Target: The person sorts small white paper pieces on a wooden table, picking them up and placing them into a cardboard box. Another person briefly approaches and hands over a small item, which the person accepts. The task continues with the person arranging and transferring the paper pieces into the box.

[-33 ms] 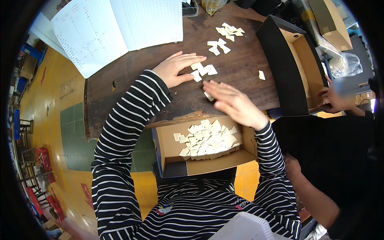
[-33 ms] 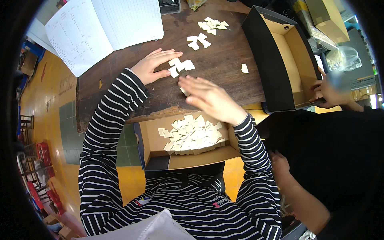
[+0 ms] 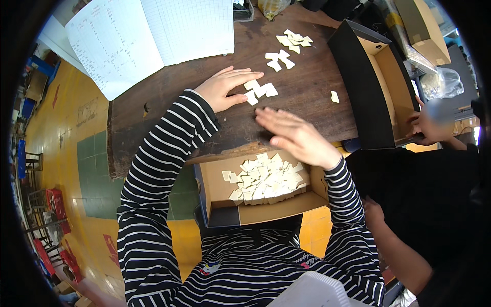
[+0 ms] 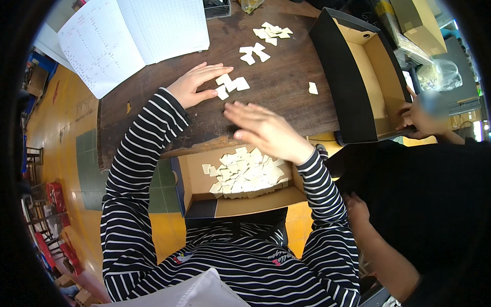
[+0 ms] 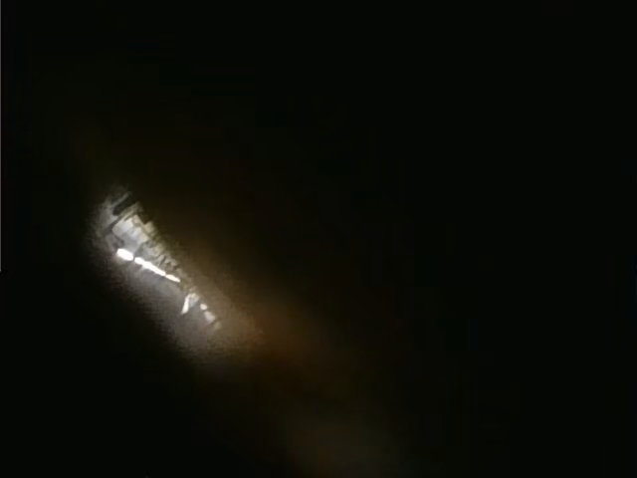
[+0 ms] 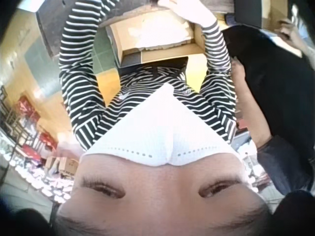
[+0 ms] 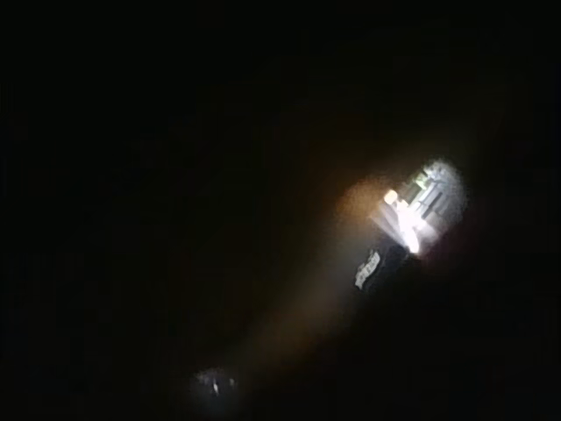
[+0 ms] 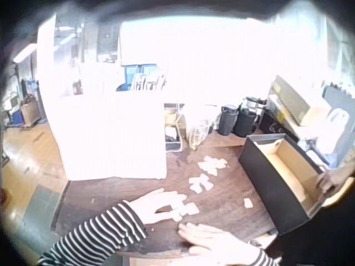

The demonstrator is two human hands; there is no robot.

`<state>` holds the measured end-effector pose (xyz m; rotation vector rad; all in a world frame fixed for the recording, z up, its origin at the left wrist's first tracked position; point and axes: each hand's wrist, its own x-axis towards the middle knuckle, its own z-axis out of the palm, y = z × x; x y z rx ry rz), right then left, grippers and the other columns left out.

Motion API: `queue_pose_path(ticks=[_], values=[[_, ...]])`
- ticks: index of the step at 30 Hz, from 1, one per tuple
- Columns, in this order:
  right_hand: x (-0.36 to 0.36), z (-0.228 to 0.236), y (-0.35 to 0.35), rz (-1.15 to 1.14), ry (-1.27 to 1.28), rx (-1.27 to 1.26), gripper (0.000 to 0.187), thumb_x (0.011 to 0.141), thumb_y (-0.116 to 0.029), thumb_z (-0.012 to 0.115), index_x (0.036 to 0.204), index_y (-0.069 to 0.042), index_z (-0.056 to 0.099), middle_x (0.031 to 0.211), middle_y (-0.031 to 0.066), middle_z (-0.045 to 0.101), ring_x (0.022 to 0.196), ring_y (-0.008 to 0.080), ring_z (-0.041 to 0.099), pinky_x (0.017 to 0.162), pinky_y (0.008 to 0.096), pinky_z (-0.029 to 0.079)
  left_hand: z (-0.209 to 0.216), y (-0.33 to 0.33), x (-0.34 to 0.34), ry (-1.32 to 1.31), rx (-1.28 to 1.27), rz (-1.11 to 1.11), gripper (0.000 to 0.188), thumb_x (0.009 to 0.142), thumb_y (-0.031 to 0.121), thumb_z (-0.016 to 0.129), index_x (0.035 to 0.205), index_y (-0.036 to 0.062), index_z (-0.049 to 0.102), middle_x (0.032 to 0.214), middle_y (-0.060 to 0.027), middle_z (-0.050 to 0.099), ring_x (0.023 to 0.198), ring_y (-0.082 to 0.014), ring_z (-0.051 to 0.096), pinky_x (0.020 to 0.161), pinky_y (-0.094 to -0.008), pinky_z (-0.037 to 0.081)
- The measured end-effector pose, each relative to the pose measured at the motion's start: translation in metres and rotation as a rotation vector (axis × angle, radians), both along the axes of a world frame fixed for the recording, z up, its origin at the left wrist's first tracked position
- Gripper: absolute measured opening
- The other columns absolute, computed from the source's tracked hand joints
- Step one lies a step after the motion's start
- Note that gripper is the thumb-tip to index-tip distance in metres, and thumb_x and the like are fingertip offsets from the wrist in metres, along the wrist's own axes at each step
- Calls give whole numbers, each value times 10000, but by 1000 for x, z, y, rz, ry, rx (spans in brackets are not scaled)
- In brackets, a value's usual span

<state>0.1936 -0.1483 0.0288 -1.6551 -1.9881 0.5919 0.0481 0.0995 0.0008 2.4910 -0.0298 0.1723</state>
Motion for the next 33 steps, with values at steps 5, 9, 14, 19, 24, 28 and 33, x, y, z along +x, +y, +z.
queue_pose_path(ticks=[5, 9, 14, 19, 24, 28, 33], values=[[-16, 4, -15, 236, 197, -130, 531, 994, -365, 554, 1425, -56, 541, 1498, 130, 505, 1430, 302, 427, 1203, 507, 296, -4, 5, 0, -44, -72, 7, 611, 925, 144, 666, 1501, 160, 461, 1541, -72, 468, 1484, -276, 334, 1249, -493, 195], [1, 16, -6, 261, 440, -127, 479, 989, -326, 580, 1379, -47, 592, 1449, 164, 554, 1389, 321, 482, 1165, 504, 358, -6, 9, 4, -70, 43, -28, 525, 916, 136, 674, 1427, 140, 552, 1532, -92, 476, 1467, -299, 358, 1238, -487, 227], [21, 6, 35, -243, 4, 233, 381, 982, -165, 594, 1342, -43, 618, 1456, 162, 547, 1418, 338, 439, 1172, 423, 347, -5, 8, 4, -117, -9, -25, 364, 884, 136, 716, 1241, 96, 656, 1477, -96, 527, 1416, -319, 421, 1202, -478, 295], [24, -3, 44, -175, -77, 93, 413, 980, -129, 594, 1388, -63, 581, 1506, 146, 496, 1433, 311, 422, 1189, 421, 323, 0, 11, 3, -129, -112, -20, 254, 837, 108, 757, 1079, 72, 689, 1276, -71, 631, 1230, -276, 566, 1069, -421, 444], [31, 5, 24, -130, 65, -11, 422, 980, -122, 589, 1397, -64, 571, 1524, 151, 475, 1427, 305, 435, 1170, 424, 353, 2, 16, 2, -153, -114, -45, 326, 822, 82, 766, 1139, 69, 690, 1194, -65, 653, 1143, -253, 617, 1027, -398, 481], [12, -1, 14, -83, -133, 53, 472, 976, -242, 613, 1418, -83, 561, 1555, 95, 444, 1452, 293, 398, 1203, 479, 293, 2, 20, -2, -136, -156, 60, 376, 889, 63, 688, 1264, 78, 657, 1282, -87, 644, 1209, -272, 603, 1060, -397, 472], [-21, 3, -12, 168, 71, -90, 497, 916, -301, 686, 1366, -104, 611, 1523, 68, 485, 1439, 275, 419, 1209, 506, 288, 4, 31, -11, -68, -66, 86, 330, 910, 46, 654, 1230, 113, 703, 1367, -78, 605, 1267, -288, 565, 1084, -407, 461]])
